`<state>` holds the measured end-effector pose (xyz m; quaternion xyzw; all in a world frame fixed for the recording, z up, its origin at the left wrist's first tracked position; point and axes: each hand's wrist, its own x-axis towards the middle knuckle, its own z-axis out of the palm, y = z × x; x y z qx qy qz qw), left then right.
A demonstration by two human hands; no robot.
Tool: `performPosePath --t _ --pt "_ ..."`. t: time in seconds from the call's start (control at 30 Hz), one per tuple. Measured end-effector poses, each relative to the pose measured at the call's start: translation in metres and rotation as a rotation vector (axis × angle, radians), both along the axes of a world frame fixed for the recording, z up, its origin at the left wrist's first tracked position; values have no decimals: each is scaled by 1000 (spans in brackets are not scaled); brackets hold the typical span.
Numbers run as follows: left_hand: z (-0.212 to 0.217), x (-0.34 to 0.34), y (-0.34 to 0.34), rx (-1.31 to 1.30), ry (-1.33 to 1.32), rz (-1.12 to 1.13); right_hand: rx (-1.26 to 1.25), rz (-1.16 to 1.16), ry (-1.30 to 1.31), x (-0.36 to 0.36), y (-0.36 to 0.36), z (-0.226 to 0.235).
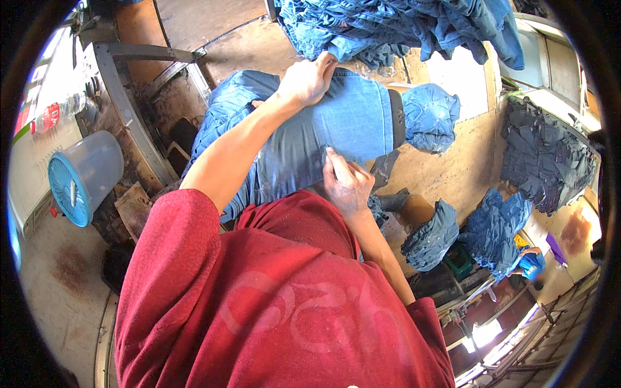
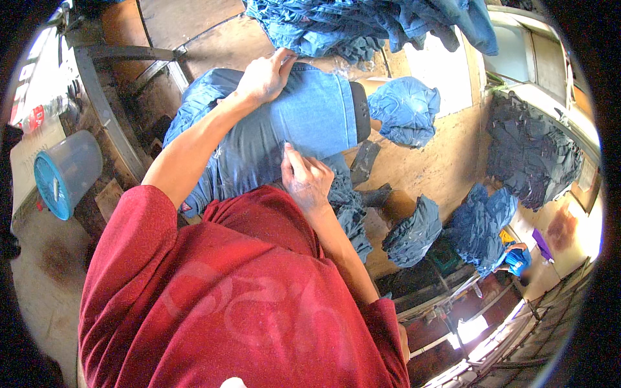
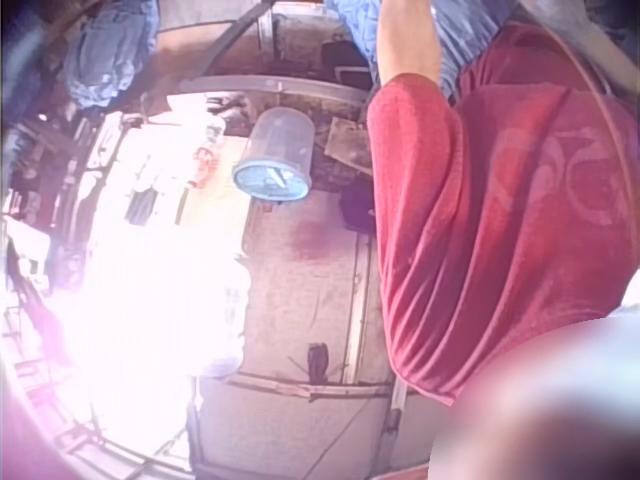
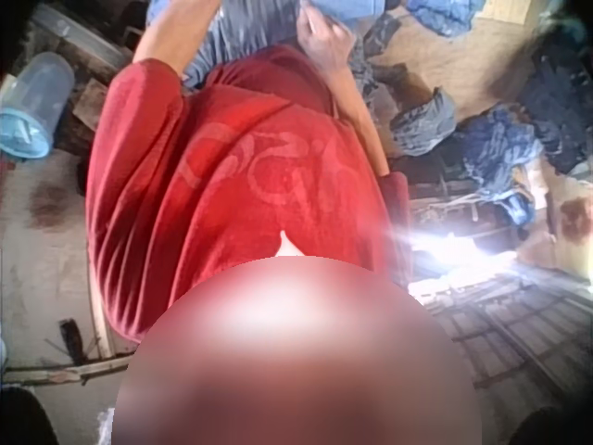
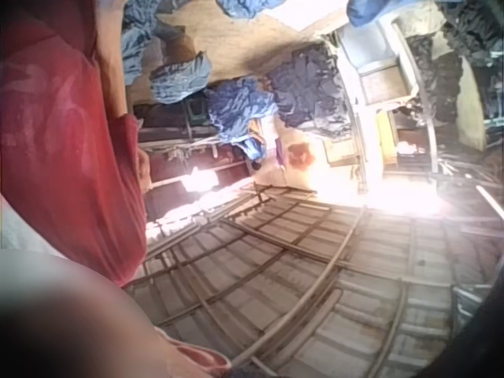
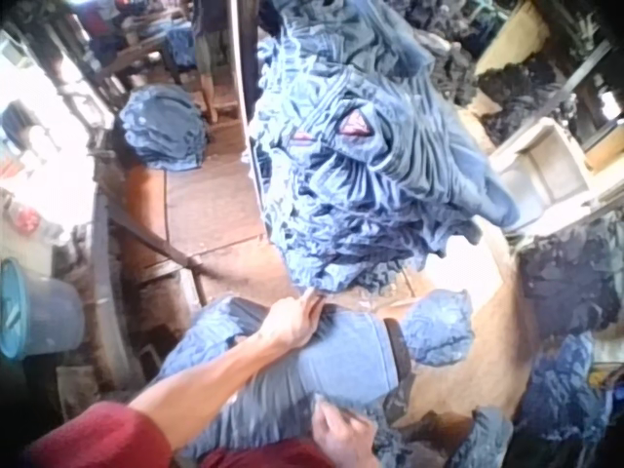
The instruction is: The person repeatedly scrapes seams on denim jeans using a small metal tool. They pick up a pair of jeans, place them on a cylindrical roller, scrape along the seams, then set the jeans aside and repeat with another pair.
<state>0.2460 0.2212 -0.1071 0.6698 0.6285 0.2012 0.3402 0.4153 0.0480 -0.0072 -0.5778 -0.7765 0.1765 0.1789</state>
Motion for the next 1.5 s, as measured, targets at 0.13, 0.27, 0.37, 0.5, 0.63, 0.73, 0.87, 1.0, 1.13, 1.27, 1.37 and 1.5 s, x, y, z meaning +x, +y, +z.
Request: performPosePath --t 0.13,0.27,0.37,0.5,0.63,0.73,0.87,1.0,1.13,1.27,1.37,1.5 --pt "4 0 1 -53 11 -10 -57 47 -58 5 -4 4" --pt "5 0 2 -42 5 -2 5 -24 79 4 -4 -1" --pt "3 0 2 -46 2 -2 12 -19 25 2 -4 -4" --pt "0 1 2 -67 4 2 -14 -1 -52 2 -6 0" --pt "-2 1 1 -22 -7 -3 5 -44 36 1 -4 5" --pt "-1 0 1 -14 -12 1 26 -39 -4 -2 -2 5" --pt "2 0 0 -17 2 -3 2 -72 20 -5 -2 8" --pt "2 0 0 6 -3 0 -14 -68 -3 -6 1 16" --pt "-7 1 0 -23 1 3 23 -68 39 -16 18 18" --pt "-18 1 -1 140 -67 5 70 -33 48 -34 42 8" --pt "-20 1 0 132 -60 4 52 14 -24 -40 47 3" --pt "-16 1 -1 128 -52 11 54 5 -104 -33 29 1"
